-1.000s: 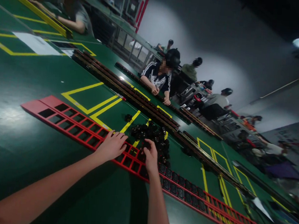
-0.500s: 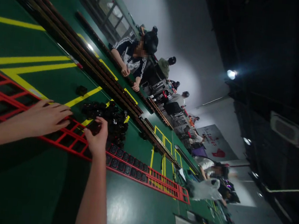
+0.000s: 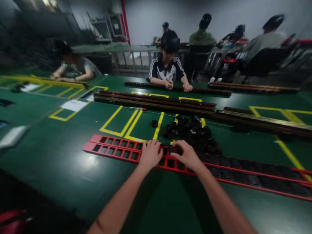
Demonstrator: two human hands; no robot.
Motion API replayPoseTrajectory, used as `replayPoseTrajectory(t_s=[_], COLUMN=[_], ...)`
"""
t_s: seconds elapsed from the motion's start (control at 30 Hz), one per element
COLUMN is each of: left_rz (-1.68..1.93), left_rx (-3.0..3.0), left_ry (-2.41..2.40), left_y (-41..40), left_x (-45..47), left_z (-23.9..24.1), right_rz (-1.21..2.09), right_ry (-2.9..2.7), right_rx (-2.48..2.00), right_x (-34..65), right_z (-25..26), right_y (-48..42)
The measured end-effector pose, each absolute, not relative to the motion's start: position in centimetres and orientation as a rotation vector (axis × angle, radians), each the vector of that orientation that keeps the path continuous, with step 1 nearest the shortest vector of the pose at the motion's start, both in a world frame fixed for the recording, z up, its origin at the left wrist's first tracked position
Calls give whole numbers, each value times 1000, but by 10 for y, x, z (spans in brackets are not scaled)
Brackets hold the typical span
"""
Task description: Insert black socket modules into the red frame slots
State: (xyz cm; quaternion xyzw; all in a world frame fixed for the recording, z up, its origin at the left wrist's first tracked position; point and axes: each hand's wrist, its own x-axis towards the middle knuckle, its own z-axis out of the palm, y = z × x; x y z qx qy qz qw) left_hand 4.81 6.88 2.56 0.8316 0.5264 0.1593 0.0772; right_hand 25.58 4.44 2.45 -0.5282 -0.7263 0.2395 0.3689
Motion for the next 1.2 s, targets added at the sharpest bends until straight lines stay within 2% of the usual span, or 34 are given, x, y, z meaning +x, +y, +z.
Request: replayPoseTrajectory(t_s=[0.1,0.2,0.3,0.37,0.5,0.63,0.8,1.2], left_rz=[339,458,408,403,384,514,573,536], left_rx=[2618,2539,2519,2509,2701,2602,2627,2627], left_ry=[1613,1528,1554,1569,1212,1096,1097,1146], left_y=[73,80,84,82,73,73,76,75], left_x=[51,51,49,51,53,43,40,41], left_z=[28,17,8,12,28,17,4,10], right_rz=[570,490,522,567,554,584,569,516], right_ry=[-1818,-1813,-1789,-1793,-1865,-1977,-2016,-2064], right_rx=[-1321,-1234,-1183,-1158,-1238,-1273,-1337,-1324], right_x=[264,270,270,269,263,255,254,253], right_z=[14,-11,-28,-24,4,16,20,22], right_y=[54,69,78,75,56,45,44,43])
